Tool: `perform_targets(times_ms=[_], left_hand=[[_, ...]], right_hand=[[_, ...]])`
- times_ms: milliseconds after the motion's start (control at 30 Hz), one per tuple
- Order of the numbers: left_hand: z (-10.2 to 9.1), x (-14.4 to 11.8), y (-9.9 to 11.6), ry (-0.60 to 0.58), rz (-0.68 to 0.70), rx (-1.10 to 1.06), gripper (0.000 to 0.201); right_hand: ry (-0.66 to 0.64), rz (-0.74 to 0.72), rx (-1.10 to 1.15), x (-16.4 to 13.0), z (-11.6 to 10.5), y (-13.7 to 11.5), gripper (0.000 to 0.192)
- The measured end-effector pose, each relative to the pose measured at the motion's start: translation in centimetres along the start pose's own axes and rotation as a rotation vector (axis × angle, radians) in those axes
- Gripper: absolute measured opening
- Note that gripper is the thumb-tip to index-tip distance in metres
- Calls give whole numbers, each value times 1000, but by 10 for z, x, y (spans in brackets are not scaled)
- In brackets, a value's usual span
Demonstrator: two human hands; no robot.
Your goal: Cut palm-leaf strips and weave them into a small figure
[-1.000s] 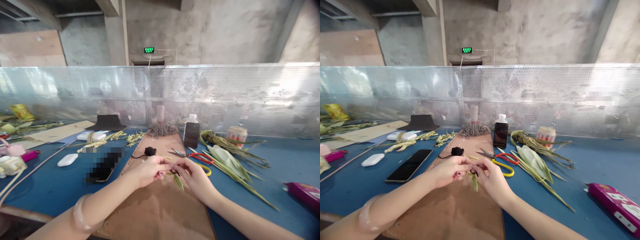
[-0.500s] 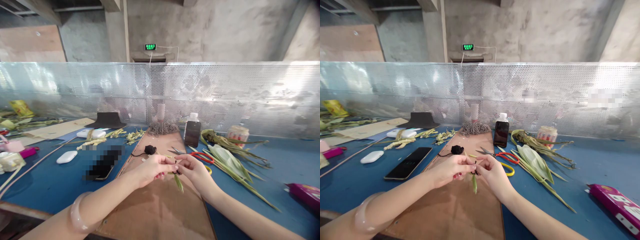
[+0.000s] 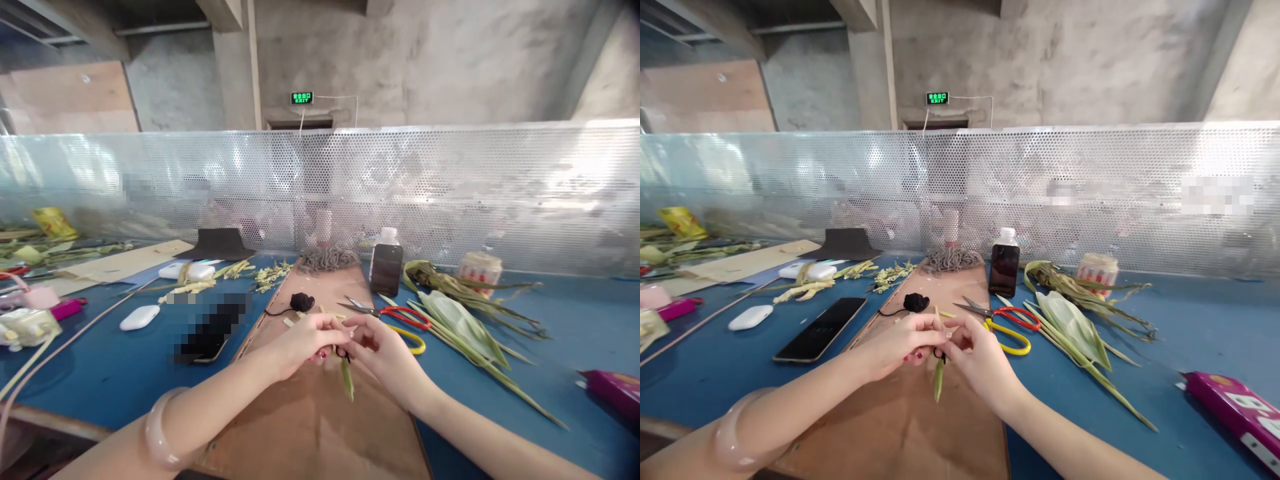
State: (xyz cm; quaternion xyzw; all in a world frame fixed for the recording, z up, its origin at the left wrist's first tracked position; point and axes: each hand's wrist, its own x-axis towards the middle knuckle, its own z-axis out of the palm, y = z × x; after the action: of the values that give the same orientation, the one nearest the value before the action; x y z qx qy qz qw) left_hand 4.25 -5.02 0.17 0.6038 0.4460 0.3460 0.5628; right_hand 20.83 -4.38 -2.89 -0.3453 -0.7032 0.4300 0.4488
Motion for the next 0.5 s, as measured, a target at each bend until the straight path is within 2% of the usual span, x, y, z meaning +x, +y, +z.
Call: perform_targets(times_ms=[133, 300, 500], left_hand=[[-4, 3, -3, -17, -9, -52, 25], [-8, 4, -3, -4, 28, -50, 29], [-6, 3, -2, 39, 53, 1, 33]], right_hand=[[17, -20, -57, 2, 0, -2, 30], [-87, -28, 10, 6, -4, 0, 28], [-94, 5, 33, 5, -5, 3, 25]])
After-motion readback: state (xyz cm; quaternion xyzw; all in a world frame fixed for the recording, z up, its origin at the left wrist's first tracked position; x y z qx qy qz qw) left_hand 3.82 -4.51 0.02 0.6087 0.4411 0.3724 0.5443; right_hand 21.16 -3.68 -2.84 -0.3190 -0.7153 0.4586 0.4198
